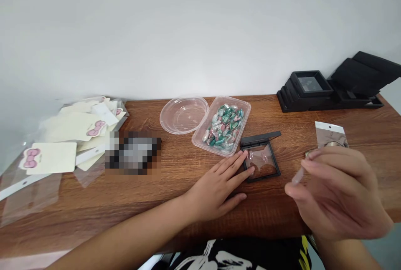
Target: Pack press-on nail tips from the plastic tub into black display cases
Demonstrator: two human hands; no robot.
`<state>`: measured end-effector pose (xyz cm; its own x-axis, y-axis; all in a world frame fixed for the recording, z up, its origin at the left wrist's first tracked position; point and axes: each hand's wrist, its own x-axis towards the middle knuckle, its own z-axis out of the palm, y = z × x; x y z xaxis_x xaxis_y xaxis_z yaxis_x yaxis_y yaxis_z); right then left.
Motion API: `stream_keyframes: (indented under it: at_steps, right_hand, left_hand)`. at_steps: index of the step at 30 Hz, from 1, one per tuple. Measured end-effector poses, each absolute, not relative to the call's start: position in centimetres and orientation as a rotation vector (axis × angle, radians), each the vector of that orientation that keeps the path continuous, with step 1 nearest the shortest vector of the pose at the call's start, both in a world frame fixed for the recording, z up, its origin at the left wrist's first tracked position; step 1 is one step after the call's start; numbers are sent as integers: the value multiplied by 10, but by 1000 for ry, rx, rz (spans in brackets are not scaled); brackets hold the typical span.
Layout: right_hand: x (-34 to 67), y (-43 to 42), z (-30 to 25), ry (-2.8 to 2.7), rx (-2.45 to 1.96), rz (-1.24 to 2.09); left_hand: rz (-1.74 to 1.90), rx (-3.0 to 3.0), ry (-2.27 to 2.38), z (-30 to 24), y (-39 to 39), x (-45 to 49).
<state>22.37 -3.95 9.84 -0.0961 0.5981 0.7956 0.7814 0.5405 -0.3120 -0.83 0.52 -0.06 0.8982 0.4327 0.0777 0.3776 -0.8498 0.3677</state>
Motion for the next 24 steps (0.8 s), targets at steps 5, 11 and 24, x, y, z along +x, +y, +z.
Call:
stream_keyframes:
  at_steps: [5, 11, 24]
  right_hand:
    - [235, -32, 69, -1778, -1161, -251]
    - [249, -24, 52, -1957, -1196, -111]
    - [240, -5, 33, -2322, -1414, -129]
  left_hand:
    - [212, 2706, 615, -1, 4, -9]
    - [222, 2700, 613, 1, 4, -9]
    - [252, 2702, 642, -2, 2, -10]
